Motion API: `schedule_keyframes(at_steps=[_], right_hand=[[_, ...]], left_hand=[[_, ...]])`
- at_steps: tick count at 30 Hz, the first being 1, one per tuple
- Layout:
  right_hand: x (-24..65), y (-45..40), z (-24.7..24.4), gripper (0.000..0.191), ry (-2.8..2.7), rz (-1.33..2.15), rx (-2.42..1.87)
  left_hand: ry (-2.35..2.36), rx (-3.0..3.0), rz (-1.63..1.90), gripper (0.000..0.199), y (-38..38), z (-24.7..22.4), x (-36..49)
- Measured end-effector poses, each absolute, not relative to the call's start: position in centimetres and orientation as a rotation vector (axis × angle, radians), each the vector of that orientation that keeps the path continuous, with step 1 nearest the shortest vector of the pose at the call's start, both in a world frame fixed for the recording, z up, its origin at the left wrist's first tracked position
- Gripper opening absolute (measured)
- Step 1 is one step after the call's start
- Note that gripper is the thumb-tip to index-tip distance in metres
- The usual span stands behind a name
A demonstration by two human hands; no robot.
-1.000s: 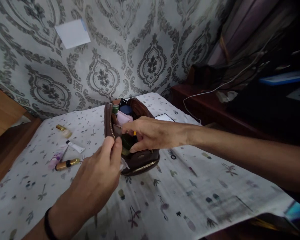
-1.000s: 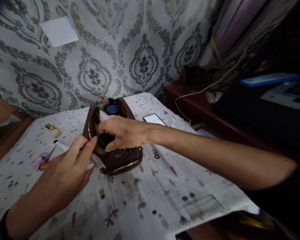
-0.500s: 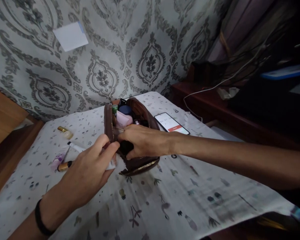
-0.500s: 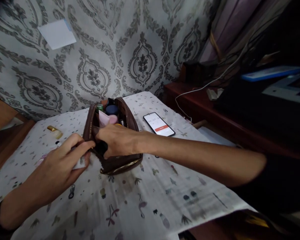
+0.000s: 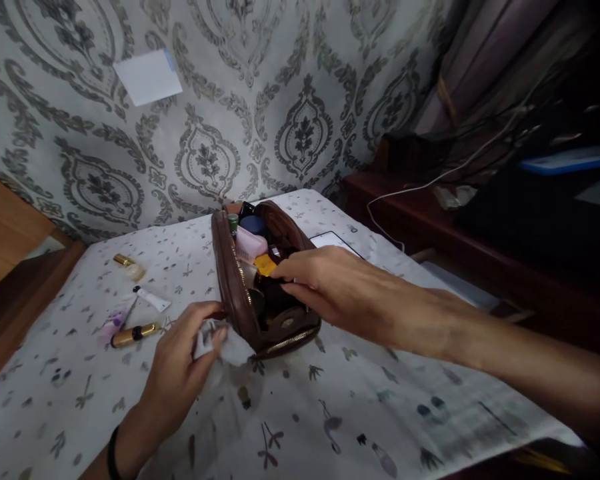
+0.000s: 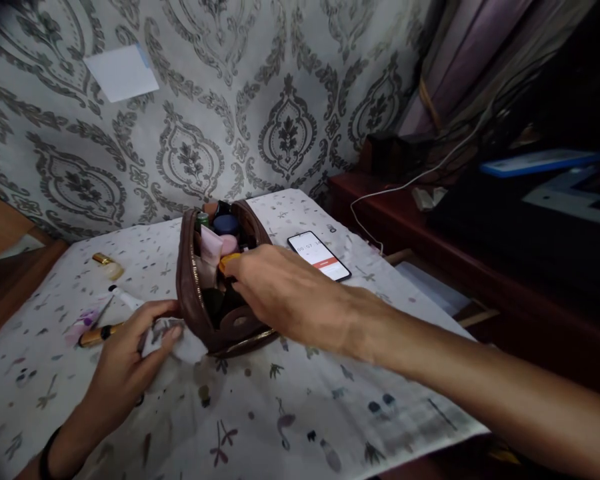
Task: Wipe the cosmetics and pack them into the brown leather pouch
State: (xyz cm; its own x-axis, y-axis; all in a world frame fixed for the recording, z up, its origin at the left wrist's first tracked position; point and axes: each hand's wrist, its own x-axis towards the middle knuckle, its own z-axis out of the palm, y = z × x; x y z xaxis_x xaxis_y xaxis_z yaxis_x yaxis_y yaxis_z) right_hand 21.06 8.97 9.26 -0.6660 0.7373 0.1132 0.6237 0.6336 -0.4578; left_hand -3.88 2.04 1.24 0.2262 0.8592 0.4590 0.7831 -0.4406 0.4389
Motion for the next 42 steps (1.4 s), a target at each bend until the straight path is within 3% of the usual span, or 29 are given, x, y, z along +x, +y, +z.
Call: schedule_keyframes(at_steps=[6,16,21,32,42], right_hand=[[21.9,7.0,6.5,0.036,-2.562,0.629,-1.119],[22.0,5.1,4.9,0.032,-2.408,0.605,-1.013],[21.4,4.7,4.0,0.019,-2.336,0.566,-0.995],[21.7,3.4,4.4,0.024,-2.252,0.698,-1.005],[20.8,8.5,7.4,0.024,-2.122,0.298,-1.008]], left_hand=[[1.573,2.276,1.063,0.02,2.4,0.7,-3.2],[1.571,2.274,1.146,0.021,2.6,0.4,-3.1],[1.566,2.26,1.172,0.021,2.5,0.3,-3.0],[1.582,2.21,1.109,0.03,1.4,0.0,-3.8],[1.641,2.131,1.187,0.023,1.1,-4.5,-7.7]])
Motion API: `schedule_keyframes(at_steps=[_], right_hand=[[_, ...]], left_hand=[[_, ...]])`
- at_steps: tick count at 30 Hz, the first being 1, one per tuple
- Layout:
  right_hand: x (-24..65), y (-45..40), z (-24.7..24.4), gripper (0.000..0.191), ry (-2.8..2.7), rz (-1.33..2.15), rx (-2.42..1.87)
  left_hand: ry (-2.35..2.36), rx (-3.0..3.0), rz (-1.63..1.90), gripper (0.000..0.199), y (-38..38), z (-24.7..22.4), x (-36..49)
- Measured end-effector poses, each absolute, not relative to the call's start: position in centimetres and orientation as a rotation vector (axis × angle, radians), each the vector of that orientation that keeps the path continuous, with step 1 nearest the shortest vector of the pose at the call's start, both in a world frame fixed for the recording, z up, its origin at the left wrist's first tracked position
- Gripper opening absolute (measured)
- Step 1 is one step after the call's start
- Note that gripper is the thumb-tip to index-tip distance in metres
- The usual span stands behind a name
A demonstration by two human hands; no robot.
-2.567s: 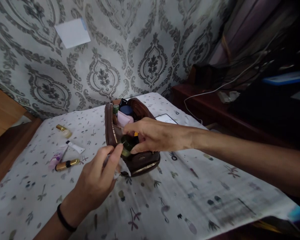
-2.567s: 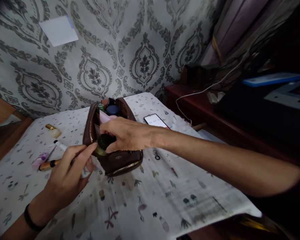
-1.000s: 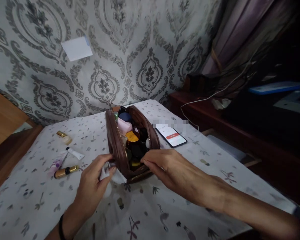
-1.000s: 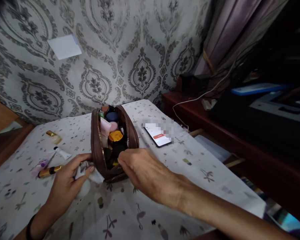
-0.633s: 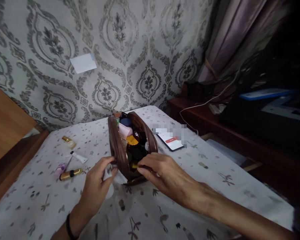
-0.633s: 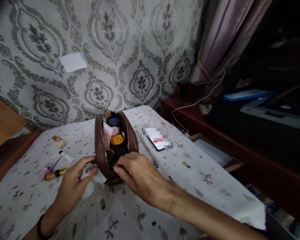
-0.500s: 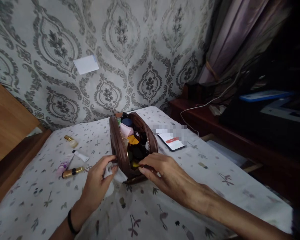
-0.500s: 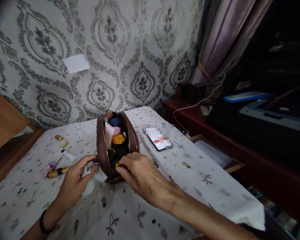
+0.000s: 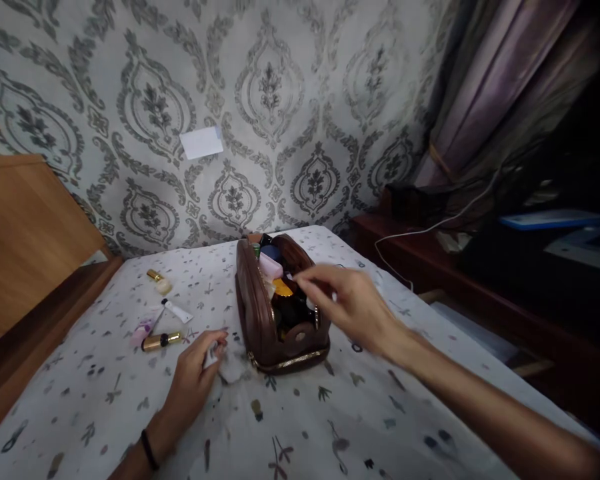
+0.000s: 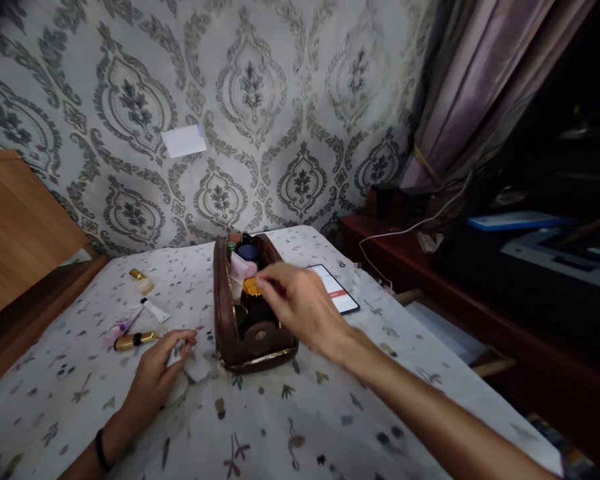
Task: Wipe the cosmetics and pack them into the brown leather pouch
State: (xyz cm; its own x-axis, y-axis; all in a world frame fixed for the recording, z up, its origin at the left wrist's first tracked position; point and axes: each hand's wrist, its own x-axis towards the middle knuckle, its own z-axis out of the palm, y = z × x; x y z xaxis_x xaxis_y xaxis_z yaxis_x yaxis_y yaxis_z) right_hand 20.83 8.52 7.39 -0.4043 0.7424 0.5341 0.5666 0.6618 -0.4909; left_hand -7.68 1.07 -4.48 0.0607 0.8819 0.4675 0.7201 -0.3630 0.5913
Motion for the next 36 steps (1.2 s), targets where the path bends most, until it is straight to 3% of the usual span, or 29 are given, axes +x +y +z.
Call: schedule_keyframes(at_steps=[4,8,12,22,27,36], right_hand=[[18.0,16.8,10.6,0.029,-2.35,0.035,-1.382],[14.2,24.3,10.9,0.026,-2.513,0.08,-1.529],[12.1,27.6,9.4,0.035,-2.626,0.112,-1.612],[12.4,28.0,10.5,0.028,-2.744,0.18,-1.391],[12.9,26.3,10.5,0.01,-2.729,0.224,-1.323],[12.9,23.7,9.6,0.018,-2.652,0.221,-1.301]], left_hand=[[1.586,2.158,1.208,0.021,1.5,-6.5,-8.3],[1.539,2.185,1.187,0.022,1.5,-7.4,-8.4],[1.525,2.197,1.215,0.024,1.6,-8.0,-8.6],[1.421,2.225,1.172,0.024,2.0,-7.2,-8.5],[1.429,2.223,1.12,0.025,2.1,-7.5,-8.7],[1.455,2.232,1.089,0.027,2.1,-7.4,-8.8]])
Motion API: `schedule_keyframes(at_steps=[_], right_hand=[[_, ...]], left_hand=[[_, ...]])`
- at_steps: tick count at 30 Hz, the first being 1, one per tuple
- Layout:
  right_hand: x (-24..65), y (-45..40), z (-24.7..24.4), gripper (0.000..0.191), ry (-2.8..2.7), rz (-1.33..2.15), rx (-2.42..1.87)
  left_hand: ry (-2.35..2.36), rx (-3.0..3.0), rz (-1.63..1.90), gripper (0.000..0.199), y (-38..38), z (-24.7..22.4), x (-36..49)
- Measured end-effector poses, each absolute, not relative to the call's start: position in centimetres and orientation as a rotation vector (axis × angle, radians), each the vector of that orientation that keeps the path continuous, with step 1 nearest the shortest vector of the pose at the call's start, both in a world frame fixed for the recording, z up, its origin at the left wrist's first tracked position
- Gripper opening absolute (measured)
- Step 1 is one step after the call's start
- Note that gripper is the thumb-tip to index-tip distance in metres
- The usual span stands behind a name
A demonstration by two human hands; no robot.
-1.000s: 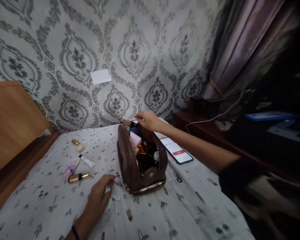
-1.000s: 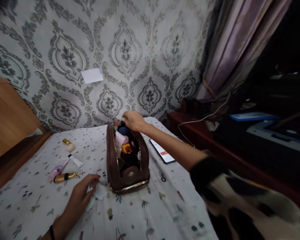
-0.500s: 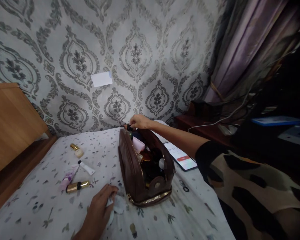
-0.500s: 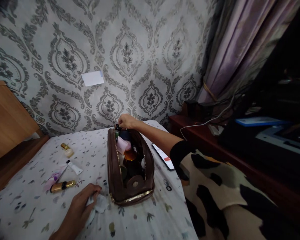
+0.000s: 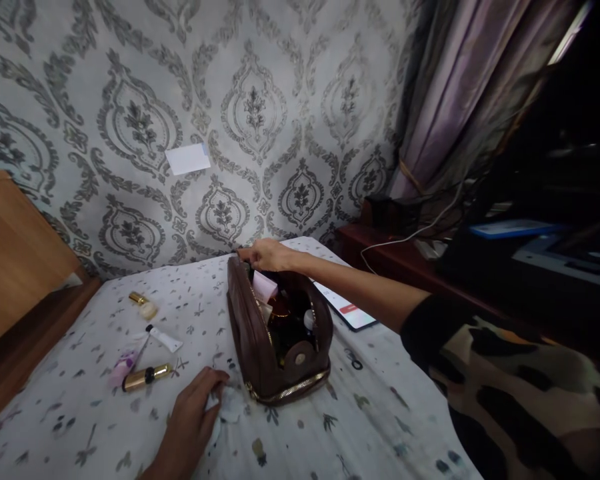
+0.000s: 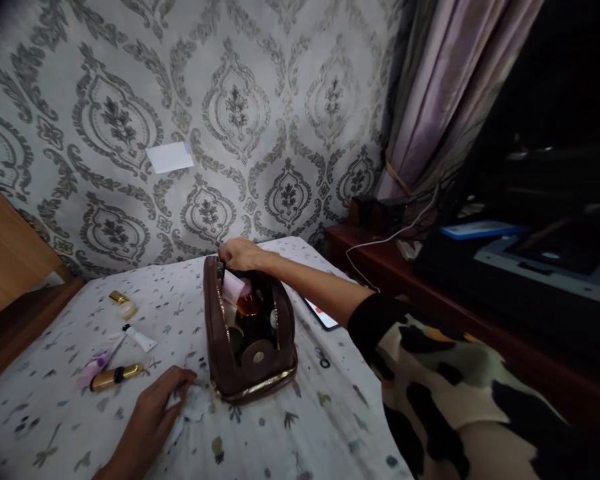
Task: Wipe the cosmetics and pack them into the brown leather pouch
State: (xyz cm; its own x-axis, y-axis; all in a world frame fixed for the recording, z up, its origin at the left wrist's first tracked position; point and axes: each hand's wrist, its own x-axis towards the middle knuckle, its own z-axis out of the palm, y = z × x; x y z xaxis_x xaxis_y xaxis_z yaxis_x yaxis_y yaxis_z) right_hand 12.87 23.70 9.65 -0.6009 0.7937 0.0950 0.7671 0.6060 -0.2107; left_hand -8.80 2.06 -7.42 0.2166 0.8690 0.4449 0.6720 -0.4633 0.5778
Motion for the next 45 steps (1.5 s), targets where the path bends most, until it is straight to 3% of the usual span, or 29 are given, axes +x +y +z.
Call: schedule_keyframes(at_steps=[18,23,29,33,40,45], right_hand=[[15.5,19.9,11.0,0.027,-2.367,0.287,-1.132],[16.3,12.6,10.7,0.024,-2.036,0.282,-0.816],[13.9,3.5,7.4,0.02,-2.235,0.357,-0.271],[10.6,1.8,2.7,0.032,-2.326,0.647,-0.278],[5.0,2.6,-3.9,0.04,-1.833,1.775,-0.632],[4.5,2.2,-6.3,0.038,-1.796,1.664,-0.682]], left_hand=[[1.505,2.138,1.038,0.028,1.6,-6.6,-8.4],[1.497,2.055,1.114,0.031,1.4,-6.1,-8.9],[1.676,1.946,1.22,0.021,1.6,-4.8,-10.0],[1.909,1.866,1.246,0.029,1.8,-2.9,-12.4],[2.554,1.546,1.096,0.04,2.3,0.1,-20.5],[2.706,1.411,0.719,0.047,1.8,-1.0,-21.6]])
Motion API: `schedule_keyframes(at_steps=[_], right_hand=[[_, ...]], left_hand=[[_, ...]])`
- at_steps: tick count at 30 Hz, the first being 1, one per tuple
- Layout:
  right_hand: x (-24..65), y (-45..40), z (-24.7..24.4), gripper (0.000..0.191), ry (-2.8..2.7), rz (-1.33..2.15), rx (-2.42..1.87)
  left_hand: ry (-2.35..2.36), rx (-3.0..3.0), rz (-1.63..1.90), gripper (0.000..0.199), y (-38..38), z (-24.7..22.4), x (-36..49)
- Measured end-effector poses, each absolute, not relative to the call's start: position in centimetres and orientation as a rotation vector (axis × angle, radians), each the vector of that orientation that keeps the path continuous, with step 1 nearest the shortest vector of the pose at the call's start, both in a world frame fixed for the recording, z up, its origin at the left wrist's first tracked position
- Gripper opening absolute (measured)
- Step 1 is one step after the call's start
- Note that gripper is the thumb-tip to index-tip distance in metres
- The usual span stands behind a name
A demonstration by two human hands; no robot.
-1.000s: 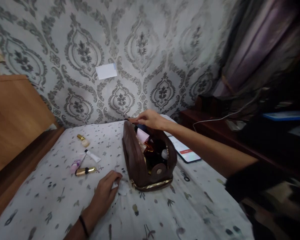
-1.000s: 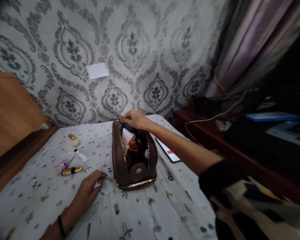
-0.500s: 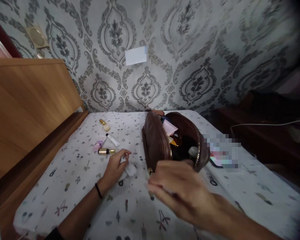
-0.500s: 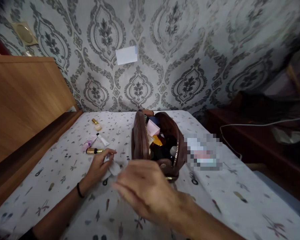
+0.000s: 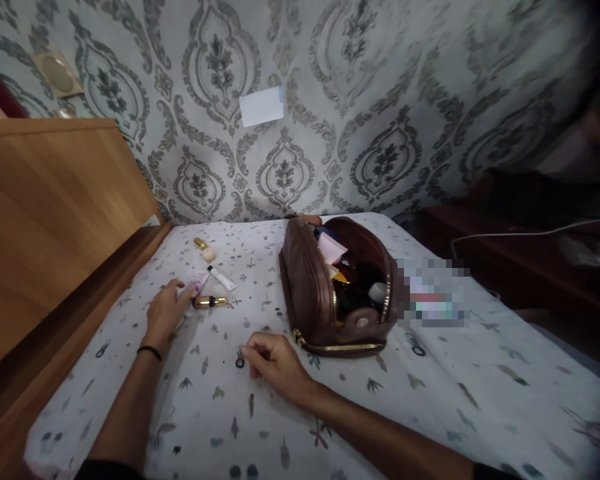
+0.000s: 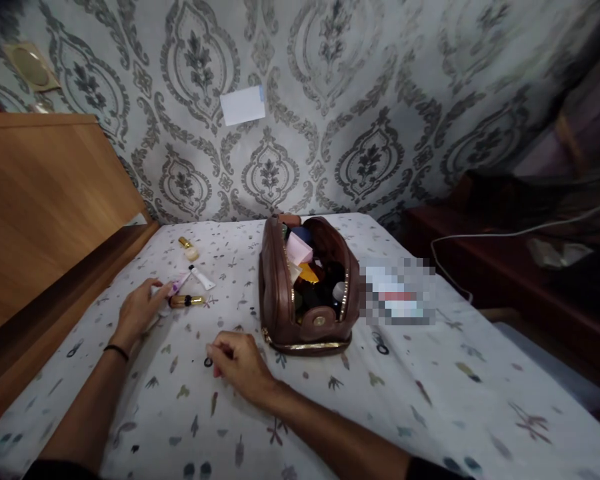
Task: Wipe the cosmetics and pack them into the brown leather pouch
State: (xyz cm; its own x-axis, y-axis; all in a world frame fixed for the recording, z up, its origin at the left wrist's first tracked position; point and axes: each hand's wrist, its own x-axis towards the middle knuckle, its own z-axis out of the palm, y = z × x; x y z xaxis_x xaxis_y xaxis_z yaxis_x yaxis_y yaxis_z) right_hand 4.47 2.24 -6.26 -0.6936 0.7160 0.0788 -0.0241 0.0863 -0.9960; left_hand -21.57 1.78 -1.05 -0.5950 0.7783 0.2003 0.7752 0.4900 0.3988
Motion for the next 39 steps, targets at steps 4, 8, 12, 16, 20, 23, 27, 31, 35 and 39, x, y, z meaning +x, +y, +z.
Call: schedule_keyframes(at_steps=[4,8,12,16,20,23,27,31,35,39], right_hand=[[4.9,1.8,-6.5,0.027,-1.862,1.601,-0.713],[4.9,1.9,-6.3,0.026,-1.844,1.629,-0.714],[5.0,2.0,-6.1,0.028,-1.856,1.603,-0.703],[5.1,2.0,-6.1,0.029,-1.861,1.594,-0.716],[5.0,2.2,-6.4,0.027,-1.869,1.598,-0.691],[5.0,2.3,-6.6,0.026,-1.865,1.592,-0.657],[5.1,2.3,-6.6,0.025,-1.879,1.586,-0.648],[5.1,2.3,-6.3,0.027,-1.899,1.562,-0.652],[5.0,2.3,-6.3,0.026,-1.912,1.554,-0.642],[5.0,2.3,-6.2,0.026,-1.915,1.558,-0.634]], left_hand=[[2.731,1.36,0.443,0.057,2.0,-1.4,-21.0],[2.724,1.329,0.254,0.062,2.8,-1.4,-21.7],[2.734,1.344,0.259,0.068,3.3,-2.1,-22.6],[2.743,1.356,0.307,0.068,3.4,-2.7,-23.2],[2.709,1.377,0.336,0.069,3.3,-2.6,-23.3],[2.711,1.375,0.337,0.069,3.1,-2.3,-22.9],[2.747,1.416,0.355,0.064,3.0,-2.3,-22.3],[2.788,1.441,0.363,0.059,2.7,-2.3,-22.1],[2.855,1.543,0.408,0.05,1.9,-2.0,-21.3],[2.871,1.706,0.363,0.042,1.5,-1.1,-19.4]])
